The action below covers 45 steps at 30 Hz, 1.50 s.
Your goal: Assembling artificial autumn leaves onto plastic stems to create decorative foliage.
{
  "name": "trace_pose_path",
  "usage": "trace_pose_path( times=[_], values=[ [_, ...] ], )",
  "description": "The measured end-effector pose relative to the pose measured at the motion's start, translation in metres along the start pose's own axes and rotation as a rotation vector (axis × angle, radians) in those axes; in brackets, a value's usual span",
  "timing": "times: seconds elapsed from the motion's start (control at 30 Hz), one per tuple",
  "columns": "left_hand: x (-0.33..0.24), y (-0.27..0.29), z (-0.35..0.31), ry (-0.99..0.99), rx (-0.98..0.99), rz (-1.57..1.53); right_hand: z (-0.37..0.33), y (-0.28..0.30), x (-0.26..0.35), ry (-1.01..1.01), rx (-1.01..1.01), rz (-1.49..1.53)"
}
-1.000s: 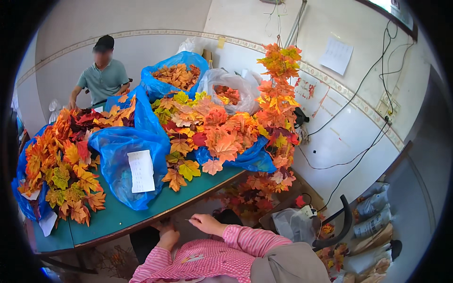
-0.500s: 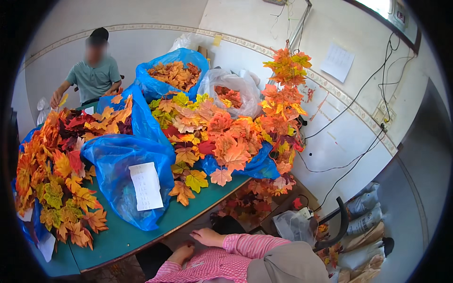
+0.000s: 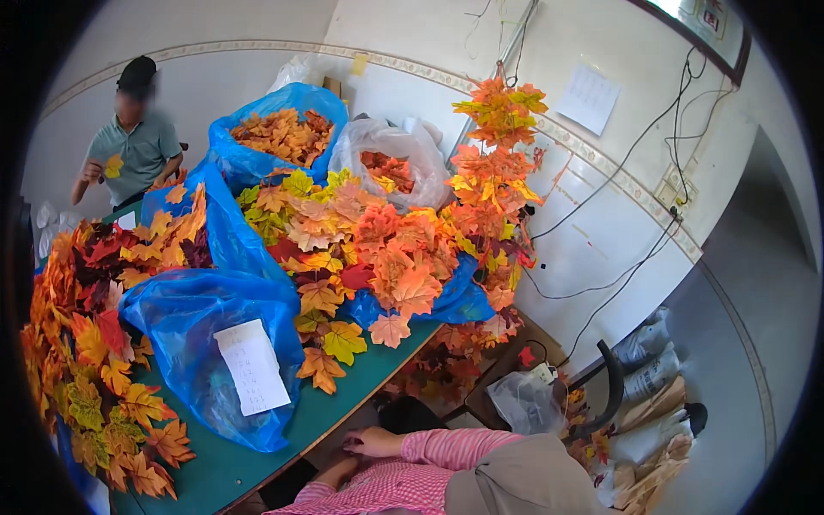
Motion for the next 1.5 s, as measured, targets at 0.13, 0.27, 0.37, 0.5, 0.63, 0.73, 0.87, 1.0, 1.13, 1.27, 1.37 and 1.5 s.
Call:
trace_pose_path(
  times=[0.13,0.27,0.37,0.5,0.63,0.73,0.87,1.0,1.13,1.27,1.37,1.5],
  values=[
    [0.011,-0.005,0.004,-0.019,0.076,0.054,-0.003,-0.001,0.002,0.126,-0.062,0.039],
    [0.007,0.009,-0.029,-0.105,-0.036,-0.230,-0.026,0.005,0.017,0.085,-0.111,0.028],
    [-0.028,0.030,-0.092,-0.190,-0.304,-0.418,-0.032,0.004,0.010,0.190,-0.184,0.139],
    [-0.064,0.033,-0.132,-0.388,-0.356,-0.814,-0.053,0.015,0.032,0.317,-0.193,0.275],
    [-0.075,0.055,-0.161,-0.450,-0.612,-0.781,-0.058,0.023,0.058,0.444,-0.106,0.391],
    [-0.060,0.052,-0.177,-0.325,-0.670,-0.951,-0.056,0.009,0.067,0.472,0.036,0.558],
    [-0.053,0.047,-0.200,-0.326,-0.707,-1.081,-0.065,-0.001,0.079,0.391,0.075,0.547],
    [-0.061,0.052,-0.227,-0.380,-0.814,-1.087,-0.070,-0.011,0.082,0.442,0.112,0.567],
    [-0.063,0.068,-0.254,-0.477,-0.917,-1.161,-0.079,-0.006,0.085,0.455,0.108,0.501],
    [-0.075,0.077,-0.261,-0.492,-0.874,-1.251,-0.087,0.008,0.100,0.441,0.053,0.477],
    [-0.082,0.082,-0.271,-0.376,-0.883,-1.174,-0.090,0.027,0.117,0.568,-0.141,0.291],
    [-0.095,0.126,-0.314,-0.538,-1.064,-1.009,-0.083,0.022,0.136,0.619,0.093,0.385]
  ],
)
Point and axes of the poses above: each hand's wrist, its own z-axis towards the middle knuckle, its own y-axis out of the back of the hand, x = y × z, the point moved 10 cm from there along z, towards the middle knuckle, and after that the axes turned 8 degrees about x, right-handed, at the moved point
